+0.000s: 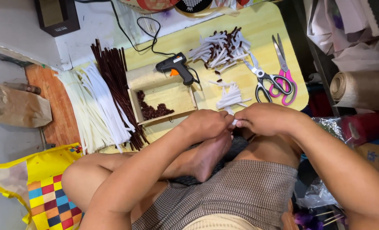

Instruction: The person sits on the floor and uses scissors to cut white craft sticks into smaller pieces. They gather the cut pieces, align them, and continue cutting them into uniform lengths.

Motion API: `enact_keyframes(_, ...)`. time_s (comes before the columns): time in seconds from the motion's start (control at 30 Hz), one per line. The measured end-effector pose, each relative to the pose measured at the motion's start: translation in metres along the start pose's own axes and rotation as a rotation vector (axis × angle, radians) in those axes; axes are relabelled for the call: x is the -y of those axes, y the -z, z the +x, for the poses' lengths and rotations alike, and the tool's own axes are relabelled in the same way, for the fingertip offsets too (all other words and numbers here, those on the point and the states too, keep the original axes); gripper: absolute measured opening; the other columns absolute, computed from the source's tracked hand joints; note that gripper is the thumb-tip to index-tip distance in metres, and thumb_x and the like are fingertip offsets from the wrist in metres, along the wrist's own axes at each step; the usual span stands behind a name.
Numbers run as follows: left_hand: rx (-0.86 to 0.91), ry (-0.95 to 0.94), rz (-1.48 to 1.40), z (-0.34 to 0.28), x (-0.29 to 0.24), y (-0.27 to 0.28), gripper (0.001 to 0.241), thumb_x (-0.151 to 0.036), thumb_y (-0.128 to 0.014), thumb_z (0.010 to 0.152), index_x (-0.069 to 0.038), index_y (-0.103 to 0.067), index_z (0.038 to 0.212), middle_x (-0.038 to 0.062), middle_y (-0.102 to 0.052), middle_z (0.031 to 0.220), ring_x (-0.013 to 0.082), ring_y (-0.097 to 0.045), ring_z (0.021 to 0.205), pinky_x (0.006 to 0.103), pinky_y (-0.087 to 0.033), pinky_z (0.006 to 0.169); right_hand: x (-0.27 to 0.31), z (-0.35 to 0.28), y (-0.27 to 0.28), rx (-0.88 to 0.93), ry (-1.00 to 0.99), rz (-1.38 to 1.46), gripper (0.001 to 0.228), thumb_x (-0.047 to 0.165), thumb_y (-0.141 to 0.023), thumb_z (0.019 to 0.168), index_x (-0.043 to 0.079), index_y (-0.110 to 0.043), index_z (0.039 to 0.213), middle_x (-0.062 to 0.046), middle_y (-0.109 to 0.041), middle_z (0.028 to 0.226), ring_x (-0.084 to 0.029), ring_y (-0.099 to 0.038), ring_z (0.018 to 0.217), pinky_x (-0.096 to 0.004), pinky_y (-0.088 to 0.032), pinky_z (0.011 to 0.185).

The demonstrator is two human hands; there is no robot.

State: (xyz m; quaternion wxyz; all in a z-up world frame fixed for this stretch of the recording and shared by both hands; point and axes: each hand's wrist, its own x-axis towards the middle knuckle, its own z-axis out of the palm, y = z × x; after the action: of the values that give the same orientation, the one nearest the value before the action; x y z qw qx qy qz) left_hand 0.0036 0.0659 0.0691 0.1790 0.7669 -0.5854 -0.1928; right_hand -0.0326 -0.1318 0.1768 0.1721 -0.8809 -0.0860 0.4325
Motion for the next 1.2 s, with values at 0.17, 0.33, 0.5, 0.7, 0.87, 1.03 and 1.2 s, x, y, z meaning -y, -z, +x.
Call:
enact_keyframes(0.17,0.017,0.011,-0.039,-0.003,0.002,-0.006,0.027,-0.026,-0.039,0.099,-0.006,-0.058,0.103,0.013,-0.062,0.086,0.0427,-0.073,0.077,0.0558,-0.060,0.066,-0.010,0.020,-0.011,0.060,0.000,0.055,0.037,0.045,-0.049,0.101,0.019,-0.075,0.103,-0.013,-0.079,0.091,-0.036,-0.074,0.099,-0.048,-0.056,0.092)
enact_keyframes(0.33,-0.145,0.207,-0.390,-0.009,0.006,0.018,0.029,-0.025,-0.040,0.103,-0.001,-0.056,0.101,0.027,-0.063,0.082,0.0552,-0.067,0.085,0.0629,-0.055,0.071,-0.063,0.010,0.003,-0.293,-0.032,0.516,0.045,0.037,-0.047,0.104,0.004,-0.070,0.124,-0.024,-0.077,0.110,-0.043,-0.068,0.111,-0.055,-0.049,0.103)
enact_keyframes(0.5,-0.485,0.385,-0.648,-0.014,0.014,0.016,0.031,-0.024,-0.039,0.108,-0.005,-0.059,0.093,0.020,-0.067,0.075,0.0430,-0.070,0.080,0.0504,-0.057,0.071,-0.118,0.067,-0.056,-0.809,-0.330,0.082,0.065,0.040,-0.084,0.082,-0.003,-0.064,0.127,-0.023,-0.064,0.113,-0.046,-0.061,0.115,-0.056,-0.051,0.096)
enact_keyframes(0.7,-0.558,0.359,-0.822,-0.012,0.013,0.013,0.029,-0.023,-0.044,0.107,-0.008,-0.062,0.089,0.010,-0.062,0.069,0.0236,-0.063,0.073,0.0445,-0.056,0.074,-0.108,0.074,-0.059,-0.733,-0.513,-0.009,0.074,0.047,-0.076,0.085,-0.004,-0.054,0.135,-0.024,-0.052,0.128,-0.045,-0.050,0.123,-0.053,-0.045,0.101)
enact_keyframes(0.87,-0.554,0.363,-0.800,-0.006,0.008,0.014,0.027,-0.022,-0.044,0.105,-0.008,-0.062,0.092,0.016,-0.065,0.072,0.0302,-0.065,0.074,0.0475,-0.056,0.074,-0.108,0.079,-0.053,-0.647,-0.566,0.005,0.081,0.051,-0.070,0.088,-0.006,-0.048,0.141,-0.029,-0.053,0.132,-0.046,-0.049,0.128,-0.055,-0.041,0.105)
enact_keyframes(1.03,-0.555,0.398,-0.737,-0.004,-0.001,0.017,0.029,-0.021,-0.042,0.104,-0.003,-0.061,0.091,0.022,-0.066,0.074,0.0377,-0.068,0.076,0.0496,-0.056,0.073,-0.097,0.090,-0.048,-0.633,-0.635,0.045,0.085,0.045,-0.068,0.089,-0.007,-0.037,0.150,-0.033,-0.055,0.133,-0.050,-0.052,0.128,-0.058,-0.040,0.106)
enact_keyframes(1.2,-0.593,0.424,-0.686,-0.002,0.002,0.017,0.029,-0.022,-0.041,0.104,-0.002,-0.058,0.092,0.025,-0.065,0.076,0.0428,-0.067,0.078,0.0524,-0.055,0.071,-0.091,0.076,-0.034,-0.638,-0.647,0.123,0.091,0.041,-0.073,0.082,-0.014,-0.039,0.146,-0.039,-0.062,0.120,-0.057,-0.058,0.115,-0.063,-0.049,0.093)
